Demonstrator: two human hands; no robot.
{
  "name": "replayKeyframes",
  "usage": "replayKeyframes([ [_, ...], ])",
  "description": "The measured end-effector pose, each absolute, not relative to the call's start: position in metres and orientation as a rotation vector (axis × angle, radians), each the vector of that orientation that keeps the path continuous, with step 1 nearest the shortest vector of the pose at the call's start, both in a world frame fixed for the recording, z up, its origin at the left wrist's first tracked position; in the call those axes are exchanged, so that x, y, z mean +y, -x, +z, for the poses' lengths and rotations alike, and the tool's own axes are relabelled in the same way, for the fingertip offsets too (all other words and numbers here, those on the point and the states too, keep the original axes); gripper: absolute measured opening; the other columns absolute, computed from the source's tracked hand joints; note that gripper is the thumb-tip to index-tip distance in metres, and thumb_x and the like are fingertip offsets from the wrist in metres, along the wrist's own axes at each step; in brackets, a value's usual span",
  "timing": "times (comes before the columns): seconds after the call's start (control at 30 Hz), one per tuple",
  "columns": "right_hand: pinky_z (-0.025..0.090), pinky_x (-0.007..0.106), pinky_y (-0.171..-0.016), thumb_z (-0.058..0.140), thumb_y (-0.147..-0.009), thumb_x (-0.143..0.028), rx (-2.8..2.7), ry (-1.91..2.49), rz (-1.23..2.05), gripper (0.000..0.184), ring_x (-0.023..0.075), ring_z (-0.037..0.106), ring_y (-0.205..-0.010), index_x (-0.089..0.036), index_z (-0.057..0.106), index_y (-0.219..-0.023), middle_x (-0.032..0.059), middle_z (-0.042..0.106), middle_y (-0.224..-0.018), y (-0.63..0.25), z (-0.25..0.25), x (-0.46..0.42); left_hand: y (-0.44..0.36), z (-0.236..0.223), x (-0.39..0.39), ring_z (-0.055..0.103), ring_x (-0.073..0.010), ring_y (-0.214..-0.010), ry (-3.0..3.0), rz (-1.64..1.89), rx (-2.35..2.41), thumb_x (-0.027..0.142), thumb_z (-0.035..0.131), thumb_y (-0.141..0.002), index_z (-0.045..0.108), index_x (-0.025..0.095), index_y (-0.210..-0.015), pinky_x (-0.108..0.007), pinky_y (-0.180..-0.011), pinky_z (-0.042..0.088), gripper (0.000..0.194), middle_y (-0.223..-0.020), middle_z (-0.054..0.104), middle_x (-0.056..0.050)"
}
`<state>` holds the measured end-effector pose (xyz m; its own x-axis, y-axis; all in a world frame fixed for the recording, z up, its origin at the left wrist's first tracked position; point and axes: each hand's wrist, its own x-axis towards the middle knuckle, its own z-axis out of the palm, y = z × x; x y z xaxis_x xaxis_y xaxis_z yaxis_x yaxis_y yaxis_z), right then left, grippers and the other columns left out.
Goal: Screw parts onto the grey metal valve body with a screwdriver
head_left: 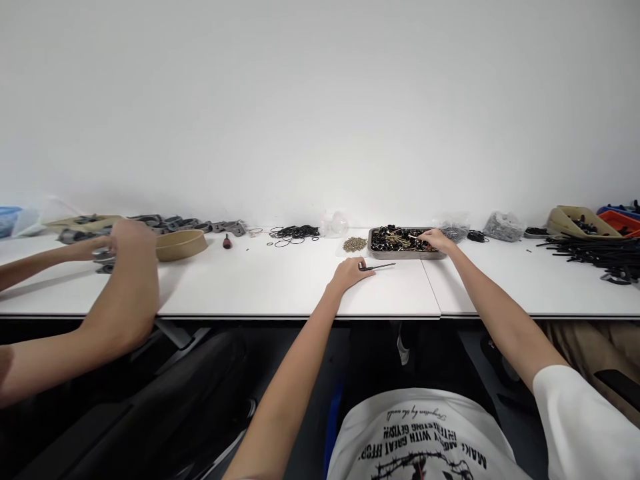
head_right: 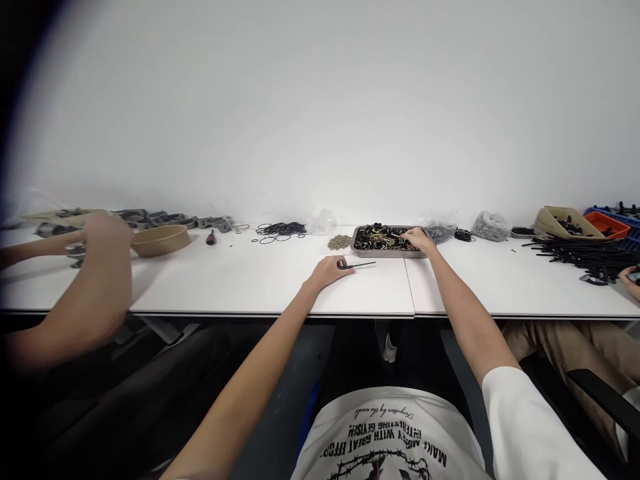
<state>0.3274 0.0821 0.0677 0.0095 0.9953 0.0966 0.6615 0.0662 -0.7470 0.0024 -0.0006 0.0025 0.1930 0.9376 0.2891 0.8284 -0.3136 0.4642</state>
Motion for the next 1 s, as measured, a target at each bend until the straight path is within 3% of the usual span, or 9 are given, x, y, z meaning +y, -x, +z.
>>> replayKeyframes([
  [0.23,0.048,0.029,-0.068,0.084,-0.078,-0.042,-1.912,1.694,0.602,0.030,0.0180,0.058,-0.066,-0.015,0.075,-0.070,0.0054,0.066,-0.064,-0.331,0.062,0.087,-0.001,0.002,0.001,0.068,-0.0254,-0.084,-2.262,0.780,1.672,0.054,0.074,-0.085,0.067,0.021,-0.085,-0.032,-0.067,0.044,0.034,-0.092,0.076,-0.007],
  [0.33,0.044,0.030,-0.068,0.081,-0.079,-0.040,-1.980,1.717,0.532,0.029,0.0172,0.055,-0.065,-0.016,0.072,-0.065,0.0033,0.063,-0.062,-0.330,0.061,0.086,-0.001,0.002,0.002,0.068,-0.0258,-0.084,-2.261,0.781,1.671,0.055,0.074,-0.085,0.066,0.021,-0.085,-0.032,-0.068,0.044,0.035,-0.093,0.076,-0.007],
  [0.5,0.042,0.031,-0.069,0.069,-0.085,-0.035,-1.929,1.649,0.399,0.024,0.0170,0.055,-0.065,-0.016,0.074,-0.069,0.0035,0.064,-0.063,-0.326,0.068,0.080,0.000,-0.002,0.004,0.068,-0.0254,-0.083,-2.270,0.801,1.665,0.055,0.073,-0.086,0.066,0.022,-0.085,-0.032,-0.067,0.043,0.034,-0.091,0.075,-0.007],
  [0.7,0.042,0.030,-0.068,0.062,-0.089,-0.036,-1.787,1.386,0.485,0.028,0.0158,0.054,-0.063,-0.014,0.079,-0.083,0.0033,0.066,-0.066,-0.307,0.075,0.057,-0.002,-0.008,0.006,0.067,-0.0273,-0.087,-2.374,0.838,1.666,0.050,0.076,-0.084,0.066,0.022,-0.084,-0.033,-0.071,0.045,0.030,-0.090,0.072,-0.007],
  [0.9,0.046,0.032,-0.069,0.064,-0.090,-0.036,-1.855,1.158,0.759,0.027,0.0177,0.059,-0.070,-0.016,0.081,-0.091,0.0082,0.074,-0.086,-0.261,0.026,0.009,-0.007,-0.013,0.015,0.063,-0.0349,-0.103,-2.549,1.031,1.706,0.038,0.088,-0.078,0.062,0.022,-0.076,-0.045,-0.092,0.049,0.030,-0.090,0.068,-0.012],
  [1.0,0.046,0.033,-0.074,0.063,-0.092,-0.035,-1.913,1.144,0.703,0.026,0.0198,0.061,-0.078,-0.017,0.081,-0.086,0.0081,0.073,-0.088,-0.243,0.000,-0.003,-0.011,-0.011,0.013,0.061,-0.0359,-0.109,-2.680,1.089,1.673,0.031,0.086,-0.081,0.062,0.022,-0.076,-0.049,-0.098,0.048,0.026,-0.095,0.069,-0.014],
])
